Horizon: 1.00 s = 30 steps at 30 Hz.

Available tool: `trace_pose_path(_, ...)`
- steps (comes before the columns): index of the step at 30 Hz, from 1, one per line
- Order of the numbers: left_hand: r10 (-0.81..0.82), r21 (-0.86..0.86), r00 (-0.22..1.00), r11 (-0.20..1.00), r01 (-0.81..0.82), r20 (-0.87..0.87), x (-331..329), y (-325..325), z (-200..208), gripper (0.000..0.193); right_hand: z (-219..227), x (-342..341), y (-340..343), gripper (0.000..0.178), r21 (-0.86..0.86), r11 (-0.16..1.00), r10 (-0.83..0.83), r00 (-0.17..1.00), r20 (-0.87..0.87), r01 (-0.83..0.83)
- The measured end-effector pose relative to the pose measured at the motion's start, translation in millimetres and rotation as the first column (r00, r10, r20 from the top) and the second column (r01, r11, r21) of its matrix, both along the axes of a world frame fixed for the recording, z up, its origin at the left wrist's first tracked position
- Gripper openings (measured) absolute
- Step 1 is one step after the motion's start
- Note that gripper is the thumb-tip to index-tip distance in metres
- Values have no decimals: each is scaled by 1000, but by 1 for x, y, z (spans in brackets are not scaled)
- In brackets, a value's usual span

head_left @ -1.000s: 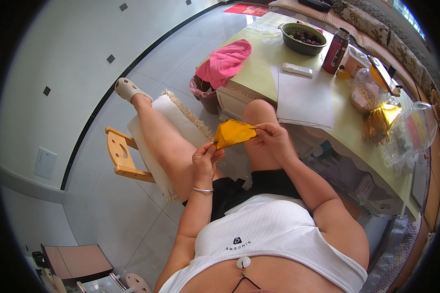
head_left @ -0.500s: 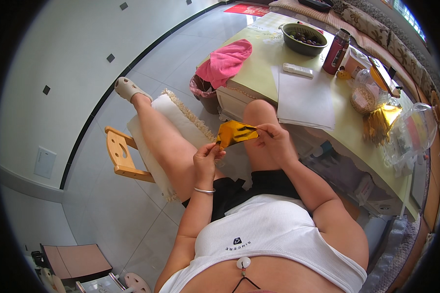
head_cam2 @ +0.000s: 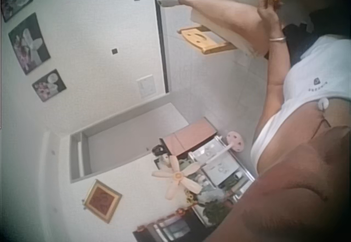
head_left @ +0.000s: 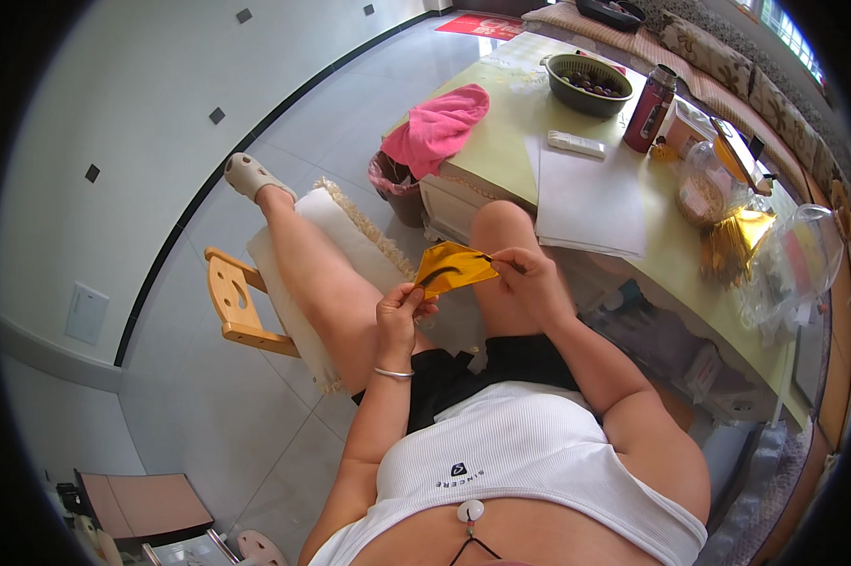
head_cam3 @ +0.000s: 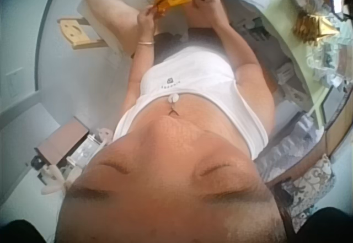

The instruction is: The person folds a yellow sheet of paper on a white sheet placed on their lap, repeatedly folding and unfolding it. They then place the folded paper into a plastic bag on the table.

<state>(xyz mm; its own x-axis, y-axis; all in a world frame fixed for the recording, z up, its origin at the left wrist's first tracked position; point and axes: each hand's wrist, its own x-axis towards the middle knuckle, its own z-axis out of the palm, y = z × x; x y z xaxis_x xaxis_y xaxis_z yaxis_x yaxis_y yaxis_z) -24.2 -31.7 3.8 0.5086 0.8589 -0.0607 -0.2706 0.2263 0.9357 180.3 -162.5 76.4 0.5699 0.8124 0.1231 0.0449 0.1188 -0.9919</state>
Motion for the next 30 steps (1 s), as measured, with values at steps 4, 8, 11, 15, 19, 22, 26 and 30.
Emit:
trace_pose_path(4,2,17,1000,1000,-2,-7,1,-2,2,13,-3,-1,1,7,4,1000,-29,999,-23,29)
trace_pose_path(8,-9,17,1000,1000,9,8,0,-2,4,13,-6,1,3,6,40,999,-17,999,-43,19)
trace_pose_path(11,8,59,1000,998,-8,8,-1,-2,1,13,-8,1,2,6,29,1000,-11,999,-30,12)
trace_pose_path(15,0,13,1000,1000,0,31,0,-2,4,11,-7,3,4,5,41,999,-11,996,-93,15)
trace_pose_path(19,42,66,999,997,-41,-5,1,0,-4,10,-13,5,5,6,62,998,-13,998,-61,17)
trace_pose_path(22,59,81,998,995,-57,-18,2,1,-9,9,-16,8,2,9,73,997,15,998,-69,-10)
trace_pose_path(26,63,-23,998,998,-63,25,1,1,-11,10,-5,11,3,17,65,996,76,979,-191,-65)
trace_pose_path(30,29,-148,987,989,-5,160,12,-7,-9,12,-20,13,11,21,182,970,214,928,-306,-164)
